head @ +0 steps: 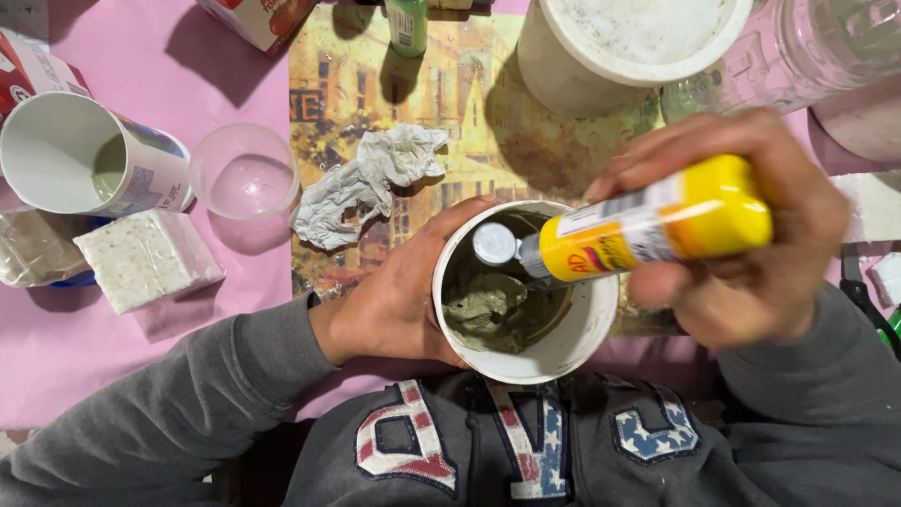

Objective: The person is mixing a thick green substance in a white container using a spoon and adding yellow acrylic paint to adjust the color.

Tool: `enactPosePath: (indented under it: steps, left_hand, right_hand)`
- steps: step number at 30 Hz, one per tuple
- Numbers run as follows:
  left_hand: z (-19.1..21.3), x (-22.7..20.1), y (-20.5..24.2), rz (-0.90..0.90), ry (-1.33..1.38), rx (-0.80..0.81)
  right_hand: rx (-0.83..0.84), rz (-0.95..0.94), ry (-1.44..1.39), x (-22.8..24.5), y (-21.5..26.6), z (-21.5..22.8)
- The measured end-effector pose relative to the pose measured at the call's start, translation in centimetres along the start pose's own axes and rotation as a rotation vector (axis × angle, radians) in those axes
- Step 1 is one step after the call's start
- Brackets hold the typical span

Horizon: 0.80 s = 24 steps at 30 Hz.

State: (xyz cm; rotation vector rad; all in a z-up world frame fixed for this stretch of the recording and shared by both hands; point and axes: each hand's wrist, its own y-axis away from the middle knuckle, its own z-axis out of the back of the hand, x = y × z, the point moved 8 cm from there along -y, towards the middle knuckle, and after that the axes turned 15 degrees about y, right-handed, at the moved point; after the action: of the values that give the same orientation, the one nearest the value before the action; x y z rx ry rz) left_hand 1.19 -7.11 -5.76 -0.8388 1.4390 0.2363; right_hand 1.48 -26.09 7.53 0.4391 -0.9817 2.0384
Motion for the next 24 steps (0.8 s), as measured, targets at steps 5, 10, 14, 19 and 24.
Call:
enactPosePath:
  steps: [5, 10, 14, 19, 24]
  left_hand:
    - [0.0, -0.8, -0.4, -0.031, -0.140, 0.020]
    - [-0.1, 0.2, -0.2, 0.064, 0.246, 0.011]
    - [-0.2, 0.5, 0.2, 0.012, 0.096, -0.004]
    - [0.1, 0.1, -0.3, 0.010, 0.196, 0.003]
    - [-0.2, 0.6, 0.2, 0.033, 0.262, 0.001]
  right_hand:
    - [-0.031, 0.052, -0.001, 1.6, 0.9, 2.3]
    - [0.066, 0.224, 0.113, 3.0, -0.4, -1.2]
    - [-0.055, 0.073, 0.043, 1.7, 0.5, 1.0]
    - [0.178, 0.018, 0.268, 1.9, -1.2, -0.9]
    - [0.105, -0.024, 0.060, 1.8, -1.6, -0.8]
